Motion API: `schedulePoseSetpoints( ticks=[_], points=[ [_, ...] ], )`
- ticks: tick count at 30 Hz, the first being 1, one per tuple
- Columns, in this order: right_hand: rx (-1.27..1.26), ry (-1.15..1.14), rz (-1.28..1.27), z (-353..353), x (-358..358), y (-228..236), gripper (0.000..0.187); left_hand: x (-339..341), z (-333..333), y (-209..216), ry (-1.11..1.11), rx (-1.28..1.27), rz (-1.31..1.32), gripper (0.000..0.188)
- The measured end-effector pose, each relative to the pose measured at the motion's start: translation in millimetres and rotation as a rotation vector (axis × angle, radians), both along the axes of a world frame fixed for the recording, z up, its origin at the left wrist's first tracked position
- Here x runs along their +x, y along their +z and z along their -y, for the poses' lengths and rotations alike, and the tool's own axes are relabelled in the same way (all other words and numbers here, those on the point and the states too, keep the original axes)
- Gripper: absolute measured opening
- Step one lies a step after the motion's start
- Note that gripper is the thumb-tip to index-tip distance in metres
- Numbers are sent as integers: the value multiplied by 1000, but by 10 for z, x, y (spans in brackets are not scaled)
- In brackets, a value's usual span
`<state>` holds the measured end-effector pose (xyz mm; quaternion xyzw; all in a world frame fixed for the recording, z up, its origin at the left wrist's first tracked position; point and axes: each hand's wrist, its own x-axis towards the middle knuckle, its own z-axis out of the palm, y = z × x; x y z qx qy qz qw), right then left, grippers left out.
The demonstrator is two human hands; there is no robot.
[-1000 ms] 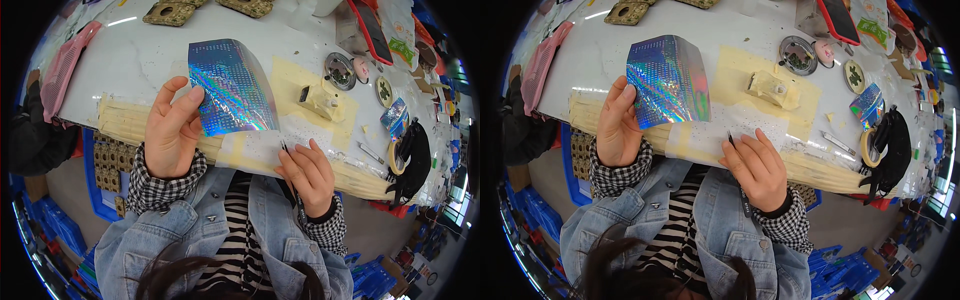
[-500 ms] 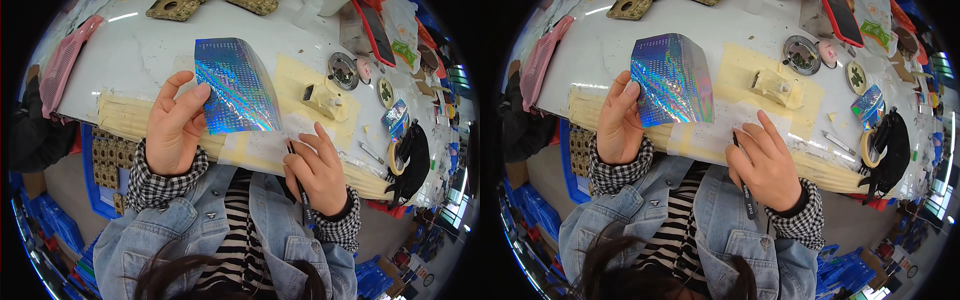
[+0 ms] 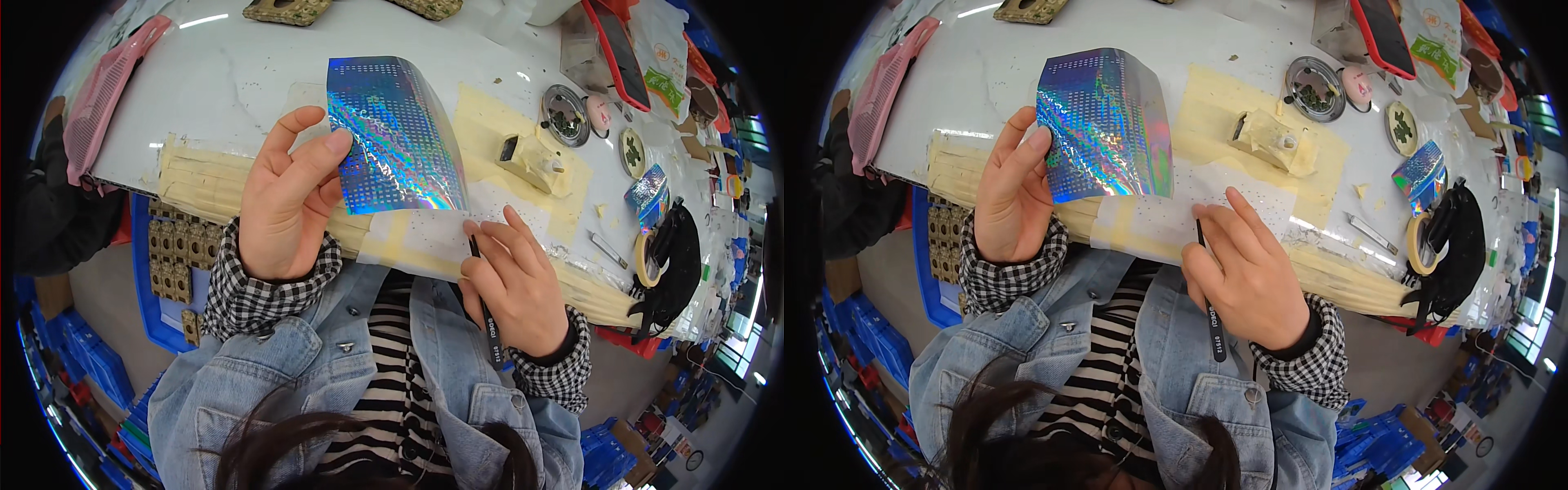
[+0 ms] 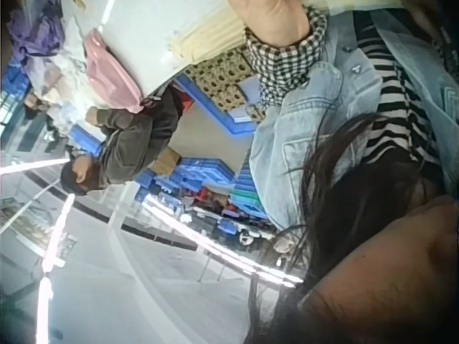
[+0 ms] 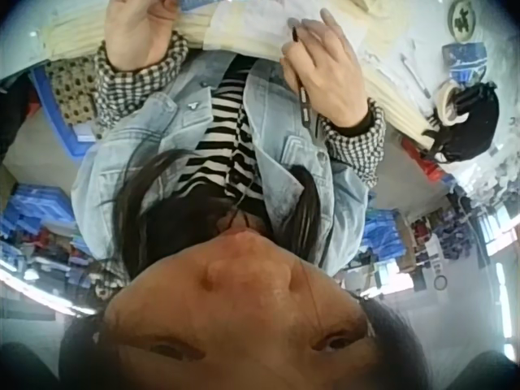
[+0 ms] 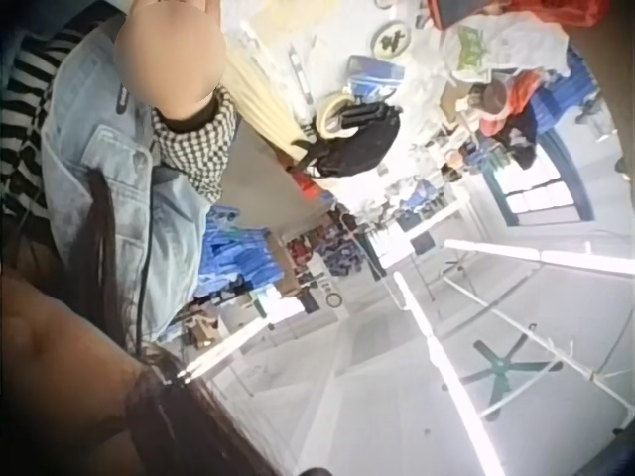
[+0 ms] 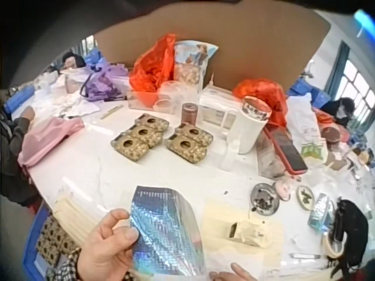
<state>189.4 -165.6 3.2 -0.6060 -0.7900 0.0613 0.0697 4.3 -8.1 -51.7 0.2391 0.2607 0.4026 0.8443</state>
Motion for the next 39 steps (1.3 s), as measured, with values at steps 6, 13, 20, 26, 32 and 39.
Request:
schedulePoseSetpoints(
  ticks=[6, 13, 20, 26, 32, 39],
  points=[
    [25, -110, -216, 51, 100, 66, 23, -5, 9, -4, -3, 3, 2, 34],
    [214, -221, -363, 103, 34, 131, 30, -2, 38, 36, -64, 17, 33, 39],
    [395, -81, -548, -104, -212, 156, 42, 72, 143, 82, -158, 89, -28, 46],
    [481, -86, -508, -267, -300, -4, 44, 78, 222, 78, -208, 92, -4, 47],
    [478, -143, -471, -246, -301, -19, 37, 117, 250, 91, -237, 12, 45, 46],
    [504, -149, -457, -256, -314, -21, 35, 109, 258, 72, -248, -23, 57, 44]
  ],
)
